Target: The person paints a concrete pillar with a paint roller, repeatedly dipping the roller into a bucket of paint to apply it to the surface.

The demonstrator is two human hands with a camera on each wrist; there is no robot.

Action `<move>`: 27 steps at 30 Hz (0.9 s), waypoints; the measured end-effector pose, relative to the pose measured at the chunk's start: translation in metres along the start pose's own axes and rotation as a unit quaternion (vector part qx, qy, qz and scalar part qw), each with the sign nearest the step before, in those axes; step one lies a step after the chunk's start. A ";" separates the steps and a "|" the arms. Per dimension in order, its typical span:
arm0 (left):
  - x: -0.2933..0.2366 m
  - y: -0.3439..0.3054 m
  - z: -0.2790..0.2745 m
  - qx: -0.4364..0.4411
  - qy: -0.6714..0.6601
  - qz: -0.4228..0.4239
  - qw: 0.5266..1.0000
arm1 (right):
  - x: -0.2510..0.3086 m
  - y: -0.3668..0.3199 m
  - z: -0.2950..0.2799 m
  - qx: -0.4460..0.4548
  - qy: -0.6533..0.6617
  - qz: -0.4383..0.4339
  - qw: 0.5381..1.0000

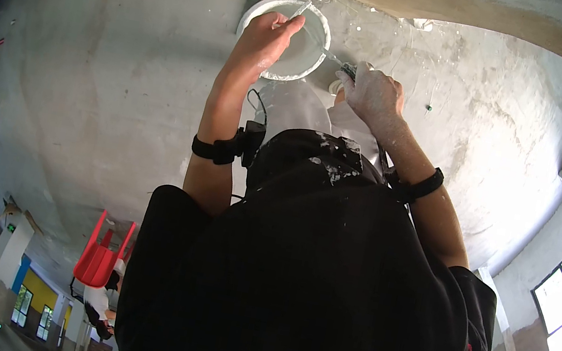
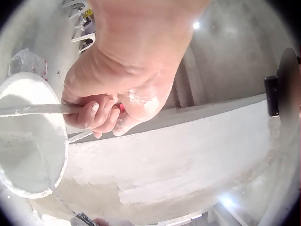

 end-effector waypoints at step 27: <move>-0.010 -0.003 -0.003 -0.011 0.020 -0.006 1.000 | 0.005 0.004 -0.008 0.019 0.017 0.039 0.999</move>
Point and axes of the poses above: each hand's wrist, its own y-axis towards the middle knuckle, its own z-axis out of the palm, x = y × z, the point moved 7 cm from there along y, towards the middle knuckle, and after that the axes turned 14 degrees about z, right-handed, at the moved point
